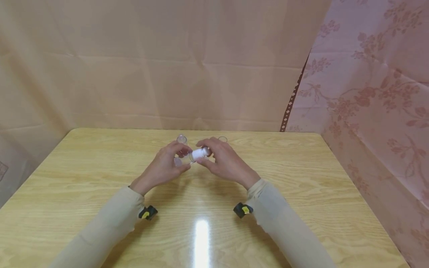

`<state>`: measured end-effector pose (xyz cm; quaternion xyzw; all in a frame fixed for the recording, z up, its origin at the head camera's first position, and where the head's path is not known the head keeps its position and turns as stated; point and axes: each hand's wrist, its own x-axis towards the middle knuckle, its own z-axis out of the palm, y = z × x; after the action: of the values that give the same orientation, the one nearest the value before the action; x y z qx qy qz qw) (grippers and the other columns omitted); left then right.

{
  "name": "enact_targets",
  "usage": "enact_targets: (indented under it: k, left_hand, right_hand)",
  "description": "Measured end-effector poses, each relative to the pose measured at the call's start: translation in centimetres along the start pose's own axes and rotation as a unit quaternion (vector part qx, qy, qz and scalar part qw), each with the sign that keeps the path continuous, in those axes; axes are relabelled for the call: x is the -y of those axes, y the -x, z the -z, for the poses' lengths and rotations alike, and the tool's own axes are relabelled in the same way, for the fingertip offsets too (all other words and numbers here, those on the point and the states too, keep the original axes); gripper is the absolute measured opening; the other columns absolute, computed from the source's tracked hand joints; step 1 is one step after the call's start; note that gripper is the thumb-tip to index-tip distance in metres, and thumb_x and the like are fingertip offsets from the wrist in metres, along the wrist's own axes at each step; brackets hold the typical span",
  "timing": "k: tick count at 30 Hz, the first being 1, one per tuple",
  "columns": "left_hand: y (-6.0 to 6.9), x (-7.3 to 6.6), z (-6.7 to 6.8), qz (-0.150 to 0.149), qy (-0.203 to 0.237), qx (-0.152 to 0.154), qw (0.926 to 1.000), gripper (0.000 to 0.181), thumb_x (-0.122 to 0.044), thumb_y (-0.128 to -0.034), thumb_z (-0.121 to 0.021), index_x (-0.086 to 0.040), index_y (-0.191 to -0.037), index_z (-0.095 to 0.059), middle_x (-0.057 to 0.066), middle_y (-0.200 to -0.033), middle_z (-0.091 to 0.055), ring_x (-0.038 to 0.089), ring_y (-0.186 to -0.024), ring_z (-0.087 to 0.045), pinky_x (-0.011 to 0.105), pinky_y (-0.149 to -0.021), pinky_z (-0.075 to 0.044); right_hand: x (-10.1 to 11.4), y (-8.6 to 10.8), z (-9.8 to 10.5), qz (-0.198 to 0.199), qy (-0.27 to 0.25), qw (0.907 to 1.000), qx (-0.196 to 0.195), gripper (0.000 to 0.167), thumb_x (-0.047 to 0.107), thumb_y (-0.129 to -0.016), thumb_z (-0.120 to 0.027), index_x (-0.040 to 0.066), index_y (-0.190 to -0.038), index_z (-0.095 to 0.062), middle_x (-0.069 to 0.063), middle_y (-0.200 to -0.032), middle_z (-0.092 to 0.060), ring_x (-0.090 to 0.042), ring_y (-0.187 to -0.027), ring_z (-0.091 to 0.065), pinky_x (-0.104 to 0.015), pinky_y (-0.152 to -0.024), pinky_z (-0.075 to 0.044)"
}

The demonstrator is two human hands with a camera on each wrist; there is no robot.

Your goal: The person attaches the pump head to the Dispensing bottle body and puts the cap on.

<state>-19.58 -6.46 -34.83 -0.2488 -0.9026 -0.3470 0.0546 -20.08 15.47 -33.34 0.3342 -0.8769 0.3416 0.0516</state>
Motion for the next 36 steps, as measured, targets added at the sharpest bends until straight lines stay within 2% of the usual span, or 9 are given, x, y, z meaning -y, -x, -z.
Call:
enact_targets:
  k: [11, 17, 23, 32, 36]
  left_hand:
    - [0.06, 0.07, -0.02, -0.005, 0.001, -0.009, 0.9999, 0.037, -0.004, -0.0808, -0.083, -0.003, -0.115, -0.069, 0.012, -0.108, -0.064, 0.031, -0.099, -0.063, 0.047, -0.087, -0.053]
    - [0.04, 0.06, -0.08, -0.005, 0.009, -0.012, 0.9999, 0.037, -0.002, -0.0810, -0.083, -0.003, -0.115, -0.069, 0.013, -0.108, -0.063, 0.032, -0.100, -0.063, 0.046, -0.087, -0.054]
    - [0.03, 0.01, -0.04, -0.010, 0.011, -0.013, 0.9998, 0.037, -0.002, -0.0808, -0.083, -0.002, -0.115, -0.069, 0.015, -0.109, -0.063, 0.033, -0.100, -0.063, 0.046, -0.087, -0.054]
    - [-0.15, 0.24, -0.08, -0.010, 0.011, -0.016, 0.9998, 0.037, -0.002, -0.0804, -0.083, -0.002, -0.114, -0.069, 0.014, -0.107, -0.063, 0.033, -0.099, -0.064, 0.047, -0.087, -0.054]
    - [-0.33, 0.31, -0.09, -0.009, 0.016, -0.015, 0.9997, 0.037, -0.002, -0.0808, -0.083, -0.002, -0.115, -0.069, 0.014, -0.108, -0.062, 0.033, -0.100, -0.063, 0.047, -0.088, -0.054]
  right_hand:
    - [-0.17, -0.16, -0.12, 0.006, -0.002, 1.0000, -0.001, 0.028, 0.008, -0.095, -0.073, 0.002, -0.121, -0.066, -0.004, -0.106, -0.067, -0.020, -0.092, -0.058, -0.044, -0.079, -0.056]
    - [-0.05, -0.18, -0.14, -0.021, 0.001, 0.9998, 0.004, 0.022, 0.018, -0.098, -0.069, 0.007, -0.118, -0.068, 0.001, -0.099, -0.066, -0.016, -0.089, -0.057, -0.035, -0.078, -0.054]
    - [-0.07, -0.20, -0.07, -0.042, 0.001, 0.9991, 0.009, 0.032, 0.023, -0.099, -0.069, 0.005, -0.125, -0.066, -0.001, -0.102, -0.066, -0.018, -0.092, -0.059, -0.035, -0.080, -0.054]
    - [-0.18, -0.32, 0.07, -0.003, 0.006, 1.0000, -0.006, 0.034, 0.014, -0.093, -0.075, 0.005, -0.125, -0.065, -0.004, -0.109, -0.068, -0.019, -0.092, -0.059, -0.041, -0.078, -0.055]
    - [-0.27, -0.42, 0.06, 0.001, 0.004, 1.0000, -0.005, 0.032, 0.011, -0.094, -0.074, 0.004, -0.124, -0.066, -0.005, -0.110, -0.068, -0.019, -0.092, -0.059, -0.042, -0.079, -0.055]
